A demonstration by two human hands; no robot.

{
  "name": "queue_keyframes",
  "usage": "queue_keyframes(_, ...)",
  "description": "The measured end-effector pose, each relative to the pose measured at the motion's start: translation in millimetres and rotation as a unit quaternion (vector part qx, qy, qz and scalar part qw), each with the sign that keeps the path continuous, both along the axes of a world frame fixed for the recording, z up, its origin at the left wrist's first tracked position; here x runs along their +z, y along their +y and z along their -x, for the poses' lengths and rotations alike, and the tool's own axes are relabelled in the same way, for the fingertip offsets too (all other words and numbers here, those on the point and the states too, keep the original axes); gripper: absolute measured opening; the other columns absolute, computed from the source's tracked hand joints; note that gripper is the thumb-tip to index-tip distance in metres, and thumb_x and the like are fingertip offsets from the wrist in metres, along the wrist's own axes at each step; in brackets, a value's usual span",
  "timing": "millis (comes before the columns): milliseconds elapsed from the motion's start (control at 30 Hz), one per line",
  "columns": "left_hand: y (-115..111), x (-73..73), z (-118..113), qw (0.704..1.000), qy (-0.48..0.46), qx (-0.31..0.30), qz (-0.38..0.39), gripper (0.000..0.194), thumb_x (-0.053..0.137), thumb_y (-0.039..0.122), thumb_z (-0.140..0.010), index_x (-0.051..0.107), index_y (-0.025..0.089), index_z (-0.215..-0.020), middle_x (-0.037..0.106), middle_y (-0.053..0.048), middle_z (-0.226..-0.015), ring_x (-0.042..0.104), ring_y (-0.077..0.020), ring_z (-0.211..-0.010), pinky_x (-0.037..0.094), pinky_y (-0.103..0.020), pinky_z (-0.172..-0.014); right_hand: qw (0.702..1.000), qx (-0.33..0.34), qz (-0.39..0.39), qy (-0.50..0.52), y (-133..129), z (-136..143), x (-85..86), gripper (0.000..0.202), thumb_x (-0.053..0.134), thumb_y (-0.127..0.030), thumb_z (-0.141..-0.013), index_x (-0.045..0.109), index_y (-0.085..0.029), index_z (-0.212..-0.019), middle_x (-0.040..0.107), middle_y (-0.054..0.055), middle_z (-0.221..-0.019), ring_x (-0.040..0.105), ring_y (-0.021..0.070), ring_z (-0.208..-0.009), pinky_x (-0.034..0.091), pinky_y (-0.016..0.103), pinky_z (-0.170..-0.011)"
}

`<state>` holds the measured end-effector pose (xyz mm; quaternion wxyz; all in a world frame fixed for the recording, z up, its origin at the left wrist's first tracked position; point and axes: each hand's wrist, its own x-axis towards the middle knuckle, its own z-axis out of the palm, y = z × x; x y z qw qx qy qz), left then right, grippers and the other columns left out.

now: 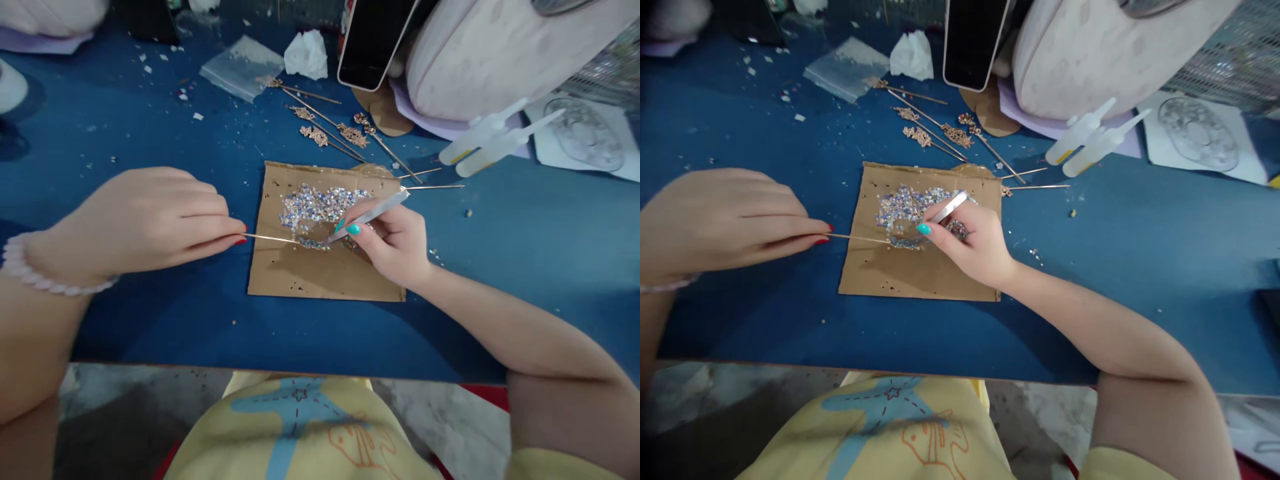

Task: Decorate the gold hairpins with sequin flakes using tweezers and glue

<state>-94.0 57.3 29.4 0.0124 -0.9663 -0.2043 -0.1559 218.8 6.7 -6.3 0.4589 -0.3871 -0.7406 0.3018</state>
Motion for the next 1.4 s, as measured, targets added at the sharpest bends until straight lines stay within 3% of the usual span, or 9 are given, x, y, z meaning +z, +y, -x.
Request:
queue_keyframes(100, -7.5, 3.7, -7.6, 0.99, 0.078, -0.078, -0.09, 0.023, 0.05, 0.033, -0.095, 0.068, 0.02, -0.086, 0.065, 0.0, -0.077, 0.055, -0.0142, -0.068, 0.042, -0.029, -0.062, 1.0, -0.008, -0.02, -0.014, 3.0, 1.8, -0.9, 0.018, 0.058, -0.034, -0.089, 0.067, -0.018, -0.084, 0.069, 0.001, -0.083, 0.063, 0.0093, -0.073, 0.05, 0.023, -0.067)
queue_keyframes(233, -13.2, 5.0, -12.4, 0.989, 0.071, -0.087, -0.1, 0.02, 0.051, 0.032, -0.094, 0.066, 0.022, -0.085, 0.067, 0.002, -0.08, 0.057, -0.0146, -0.07, 0.043, -0.031, -0.064, 0.994, -0.051, -0.089, -0.043, 6.9, 5.0, -3.0, 0.013, 0.058, -0.027, -0.088, 0.07, -0.02, -0.09, 0.069, 0.004, -0.097, 0.063, 0.0135, -0.093, 0.051, 0.029, -0.081)
queue_keyframes(333, -13.3, 3.6, -10.1, 0.987, 0.047, -0.071, -0.139, 0.017, 0.053, 0.028, -0.092, 0.065, 0.022, -0.081, 0.067, 0.001, -0.077, 0.058, -0.0163, -0.07, 0.043, -0.032, -0.062, 0.995, -0.064, -0.064, -0.037, 7.8, 6.5, -4.9, 0.014, 0.056, -0.023, -0.088, 0.07, -0.019, -0.091, 0.071, 0.003, -0.094, 0.065, 0.0131, -0.09, 0.051, 0.029, -0.08)
queue_keyframes(500, -10.4, -0.7, -6.0, 0.986, 0.011, -0.044, -0.159, 0.008, 0.059, 0.026, -0.088, 0.066, 0.025, -0.092, 0.068, 0.0, -0.078, 0.059, -0.0156, -0.069, 0.043, -0.031, -0.061, 0.999, -0.045, -0.001, -0.028, 15.3, -4.3, -4.0, 0.018, 0.059, -0.027, -0.085, 0.07, -0.016, -0.093, 0.072, 0.005, -0.092, 0.065, 0.0116, -0.081, 0.051, 0.026, -0.074)
queue_keyframes(667, -12.8, -2.0, -9.4, 0.989, 0.008, -0.061, -0.135, 0.006, 0.06, 0.024, -0.088, 0.065, 0.021, -0.09, 0.068, -0.001, -0.078, 0.06, -0.0143, -0.069, 0.044, -0.028, -0.062, 0.989, 0.092, 0.114, -0.02, 32.7, -31.8, -0.3, 0.02, 0.067, -0.032, -0.08, 0.069, -0.013, -0.086, 0.071, 0.007, -0.091, 0.063, 0.0105, -0.075, 0.051, 0.027, -0.068)
queue_keyframes(800, -15.7, -1.8, -12.2, 0.989, 0.014, -0.081, -0.127, 0.006, 0.062, 0.022, -0.087, 0.065, 0.021, -0.092, 0.068, -0.001, -0.078, 0.06, -0.0143, -0.07, 0.044, -0.028, -0.063, 0.978, 0.185, 0.08, -0.054, 41.5, -45.0, -0.8, 0.017, 0.071, -0.03, -0.077, 0.071, -0.014, -0.081, 0.071, 0.007, -0.089, 0.065, 0.0146, -0.085, 0.051, 0.032, -0.076)
queue_keyframes(1067, -16.1, -6.1, -14.7, 0.989, 0.071, -0.095, -0.088, 0.012, 0.059, 0.022, -0.09, 0.061, 0.018, -0.101, 0.067, -0.001, -0.084, 0.057, -0.015, -0.076, 0.042, -0.029, -0.066, 0.994, 0.003, 0.103, -0.034, 46.1, -48.0, -5.4, 0.014, 0.069, -0.03, -0.077, 0.071, -0.017, -0.079, 0.07, 0.005, -0.086, 0.062, 0.0138, -0.073, 0.05, 0.031, -0.066)
queue_keyframes(1233, -16.7, -9.5, -17.9, 0.988, 0.11, -0.102, -0.045, 0.017, 0.058, 0.018, -0.091, 0.058, 0.015, -0.108, 0.065, -0.002, -0.087, 0.053, -0.0153, -0.079, 0.04, -0.03, -0.069, 0.994, -0.021, 0.108, -0.006, 46.8, -48.5, -6.9, 0.015, 0.069, -0.032, -0.077, 0.068, -0.017, -0.073, 0.069, 0.005, -0.087, 0.058, 0.0115, -0.065, 0.048, 0.031, -0.06)
queue_keyframes(1400, -16.1, -10.9, -19.6, 0.985, 0.124, -0.116, -0.021, 0.018, 0.057, 0.018, -0.092, 0.057, 0.014, -0.11, 0.064, -0.003, -0.088, 0.051, -0.0161, -0.079, 0.038, -0.03, -0.068, 0.995, -0.019, 0.095, 0.01, 45.0, -47.4, -7.5, 0.015, 0.068, -0.031, -0.078, 0.068, -0.017, -0.081, 0.067, 0.002, -0.082, 0.059, 0.0111, -0.068, 0.048, 0.029, -0.063)
